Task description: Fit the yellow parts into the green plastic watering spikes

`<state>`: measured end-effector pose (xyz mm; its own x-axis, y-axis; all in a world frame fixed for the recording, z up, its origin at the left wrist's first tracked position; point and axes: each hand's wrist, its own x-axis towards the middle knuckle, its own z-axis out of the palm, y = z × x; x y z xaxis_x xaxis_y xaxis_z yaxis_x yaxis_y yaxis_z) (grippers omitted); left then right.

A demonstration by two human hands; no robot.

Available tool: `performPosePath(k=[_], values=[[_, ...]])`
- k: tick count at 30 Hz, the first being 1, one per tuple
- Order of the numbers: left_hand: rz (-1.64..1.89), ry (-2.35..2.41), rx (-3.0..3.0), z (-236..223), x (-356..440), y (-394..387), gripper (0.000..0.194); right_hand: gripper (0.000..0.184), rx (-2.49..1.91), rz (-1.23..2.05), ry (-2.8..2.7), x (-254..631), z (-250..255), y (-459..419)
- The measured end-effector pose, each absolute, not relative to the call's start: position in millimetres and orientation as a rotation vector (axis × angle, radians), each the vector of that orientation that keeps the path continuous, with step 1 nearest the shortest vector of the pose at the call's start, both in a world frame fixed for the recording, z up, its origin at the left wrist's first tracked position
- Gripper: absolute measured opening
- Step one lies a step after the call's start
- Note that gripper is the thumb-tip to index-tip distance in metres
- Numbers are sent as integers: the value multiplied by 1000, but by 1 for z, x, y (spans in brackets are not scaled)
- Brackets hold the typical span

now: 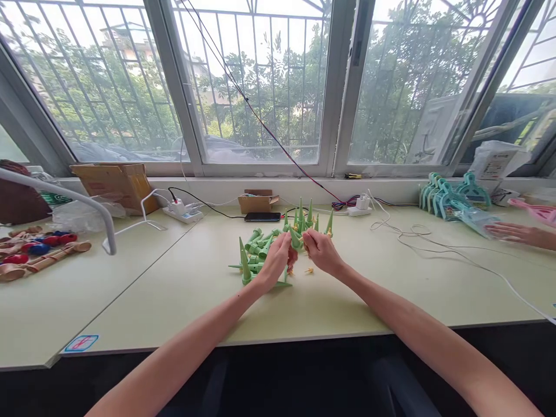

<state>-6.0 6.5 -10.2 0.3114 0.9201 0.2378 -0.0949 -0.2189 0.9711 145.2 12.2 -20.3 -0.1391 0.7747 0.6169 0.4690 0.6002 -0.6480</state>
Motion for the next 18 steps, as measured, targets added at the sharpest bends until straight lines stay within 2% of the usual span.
performPosePath(k=[18], values=[[1120, 801, 1548, -9, -9, 6, 39, 34, -1020, 365, -1786, 148, -22, 17]])
